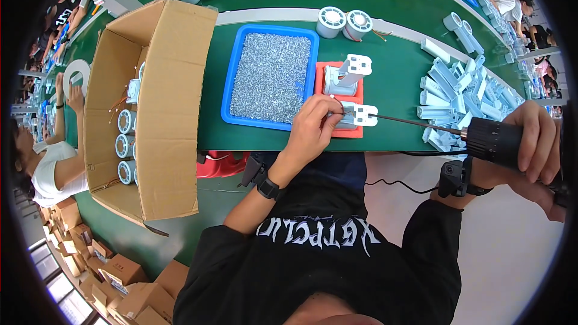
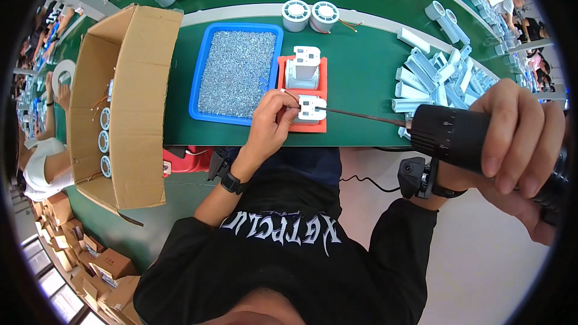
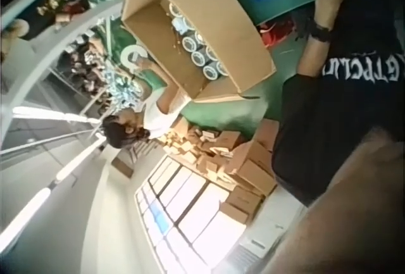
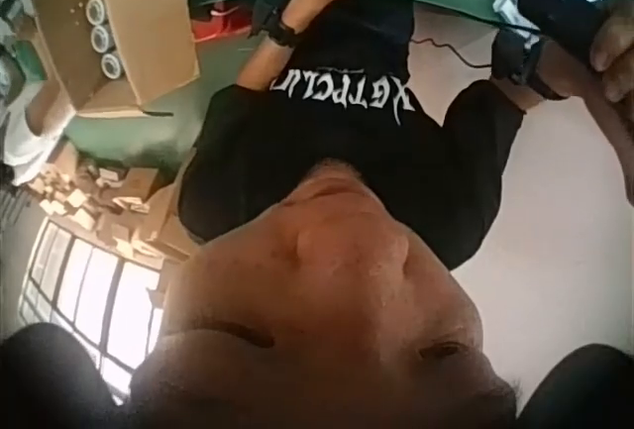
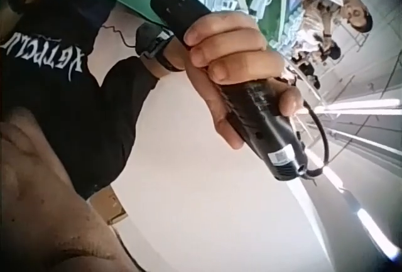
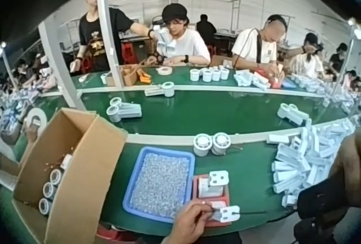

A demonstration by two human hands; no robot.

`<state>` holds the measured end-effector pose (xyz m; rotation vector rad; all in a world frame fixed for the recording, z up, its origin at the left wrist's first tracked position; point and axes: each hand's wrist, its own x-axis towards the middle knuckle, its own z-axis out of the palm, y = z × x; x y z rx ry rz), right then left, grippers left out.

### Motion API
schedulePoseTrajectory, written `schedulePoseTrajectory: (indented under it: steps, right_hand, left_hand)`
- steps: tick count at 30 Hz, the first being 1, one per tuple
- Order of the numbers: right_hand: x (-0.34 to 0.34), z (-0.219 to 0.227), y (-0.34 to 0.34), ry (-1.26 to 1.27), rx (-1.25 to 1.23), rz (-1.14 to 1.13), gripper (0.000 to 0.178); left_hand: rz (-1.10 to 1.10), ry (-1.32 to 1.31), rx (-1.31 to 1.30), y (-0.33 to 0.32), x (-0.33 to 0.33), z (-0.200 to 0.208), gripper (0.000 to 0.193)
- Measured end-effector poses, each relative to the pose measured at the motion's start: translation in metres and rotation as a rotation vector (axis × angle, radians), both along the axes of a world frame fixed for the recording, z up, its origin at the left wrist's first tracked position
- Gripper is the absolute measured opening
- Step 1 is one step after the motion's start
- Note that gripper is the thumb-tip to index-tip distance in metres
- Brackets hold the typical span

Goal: Assemble small electronic housing components by inserting internal parts and securing them with an electric screwdriver.

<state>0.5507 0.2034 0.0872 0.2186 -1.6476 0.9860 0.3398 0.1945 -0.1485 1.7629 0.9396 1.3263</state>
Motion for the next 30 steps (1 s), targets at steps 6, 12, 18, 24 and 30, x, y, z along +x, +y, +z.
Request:
schedulePoseTrajectory:
  steps: [6,12,18,24,30]
  right_hand:
    - [-0.005,-0.043,0.006,0.154,-0.261,-0.235,0.07]
    - [0.009,-0.06,0.016,0.169,-0.365,-0.124,0.072]
    - [0.009,-0.057,0.015,0.149,-0.327,-0.151,0.074]
    - [0.014,-0.054,0.017,0.045,-0.284,-0.128,0.073]
    - [0.015,-0.055,0.018,0.062,-0.327,-0.173,0.076]
  left_hand:
    - [-0.016,-0.086,-0.121,-0.003,0.003,-0.001,0.011]
    - [-0.086,-0.294,-0.298,-0.007,0.007,-0.007,0.011]
    - [-0.157,-0.399,-0.345,-0.006,0.01,-0.014,0.009]
    - [-0.149,-0.369,-0.308,-0.007,0.009,-0.017,0.006]
    - [-0.139,-0.382,-0.284,-0.007,0.008,-0.012,0.005]
